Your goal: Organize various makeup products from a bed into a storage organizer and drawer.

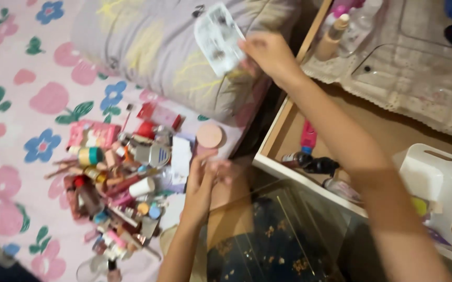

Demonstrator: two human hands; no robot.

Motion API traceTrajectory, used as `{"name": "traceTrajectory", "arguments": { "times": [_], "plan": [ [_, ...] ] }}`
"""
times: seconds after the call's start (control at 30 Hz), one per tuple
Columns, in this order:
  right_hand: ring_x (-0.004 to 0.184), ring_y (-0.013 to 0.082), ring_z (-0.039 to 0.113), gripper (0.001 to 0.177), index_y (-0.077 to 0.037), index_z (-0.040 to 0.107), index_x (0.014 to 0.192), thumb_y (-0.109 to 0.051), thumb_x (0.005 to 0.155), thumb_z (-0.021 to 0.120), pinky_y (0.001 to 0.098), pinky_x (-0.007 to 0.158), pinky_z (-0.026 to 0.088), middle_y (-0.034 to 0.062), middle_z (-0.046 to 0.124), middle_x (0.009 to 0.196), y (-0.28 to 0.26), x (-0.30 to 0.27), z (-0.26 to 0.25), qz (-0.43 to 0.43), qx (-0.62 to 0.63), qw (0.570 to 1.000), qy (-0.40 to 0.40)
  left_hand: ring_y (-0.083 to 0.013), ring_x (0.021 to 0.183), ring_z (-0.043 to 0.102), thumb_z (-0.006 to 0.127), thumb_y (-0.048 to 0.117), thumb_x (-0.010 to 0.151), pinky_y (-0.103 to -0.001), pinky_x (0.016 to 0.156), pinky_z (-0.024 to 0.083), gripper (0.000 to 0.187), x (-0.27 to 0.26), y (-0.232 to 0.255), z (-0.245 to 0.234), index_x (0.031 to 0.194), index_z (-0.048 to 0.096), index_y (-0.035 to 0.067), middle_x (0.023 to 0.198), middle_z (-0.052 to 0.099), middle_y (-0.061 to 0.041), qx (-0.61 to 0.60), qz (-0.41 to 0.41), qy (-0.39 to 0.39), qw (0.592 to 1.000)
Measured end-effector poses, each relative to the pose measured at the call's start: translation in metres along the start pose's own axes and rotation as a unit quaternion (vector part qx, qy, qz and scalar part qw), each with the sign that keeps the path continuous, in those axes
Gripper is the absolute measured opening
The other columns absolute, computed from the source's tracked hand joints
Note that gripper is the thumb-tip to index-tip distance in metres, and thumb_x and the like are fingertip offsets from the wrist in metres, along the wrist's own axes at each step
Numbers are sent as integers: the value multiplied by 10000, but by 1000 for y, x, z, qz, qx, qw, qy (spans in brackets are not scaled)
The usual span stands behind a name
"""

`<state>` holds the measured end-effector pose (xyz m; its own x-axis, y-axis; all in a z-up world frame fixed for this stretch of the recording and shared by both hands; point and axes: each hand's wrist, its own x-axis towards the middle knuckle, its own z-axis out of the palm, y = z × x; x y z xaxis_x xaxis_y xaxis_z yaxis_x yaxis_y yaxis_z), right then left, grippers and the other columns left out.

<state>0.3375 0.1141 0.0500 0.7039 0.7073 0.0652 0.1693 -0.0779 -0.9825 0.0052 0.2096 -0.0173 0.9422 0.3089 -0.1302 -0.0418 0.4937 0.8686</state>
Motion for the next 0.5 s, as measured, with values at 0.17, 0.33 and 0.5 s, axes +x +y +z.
{"name": "traceTrajectory", "arguments": {
  "times": [0.17,0.33,0.5],
  "plan": [
    [644,136,718,258,68,711,1098,-161,979,719,286,521,577,108,762,835,51,116,-5,-97,117,979,135,-158,866,646,513,92,1045,-291,789,521,278,-24,-19,-35,1309,558,18,964,676,-107,130,25,14,991],
    [634,139,702,372,66,647,1192,-196,955,764,275,515,580,123,749,809,62,132,-6,-81,68,982,158,-173,771,638,511,105,1040,-293,720,525,242,-48,-16,-50,1261,560,20,921,689,-122,68,-5,58,996],
    [780,165,725,436,41,640,1240,-199,925,823,294,661,595,143,725,1007,32,54,-52,-173,-278,915,234,-188,769,656,501,96,1018,-310,739,560,245,-75,-16,-65,1242,561,16,918,690,-132,104,-17,104,989]
  ]
}}
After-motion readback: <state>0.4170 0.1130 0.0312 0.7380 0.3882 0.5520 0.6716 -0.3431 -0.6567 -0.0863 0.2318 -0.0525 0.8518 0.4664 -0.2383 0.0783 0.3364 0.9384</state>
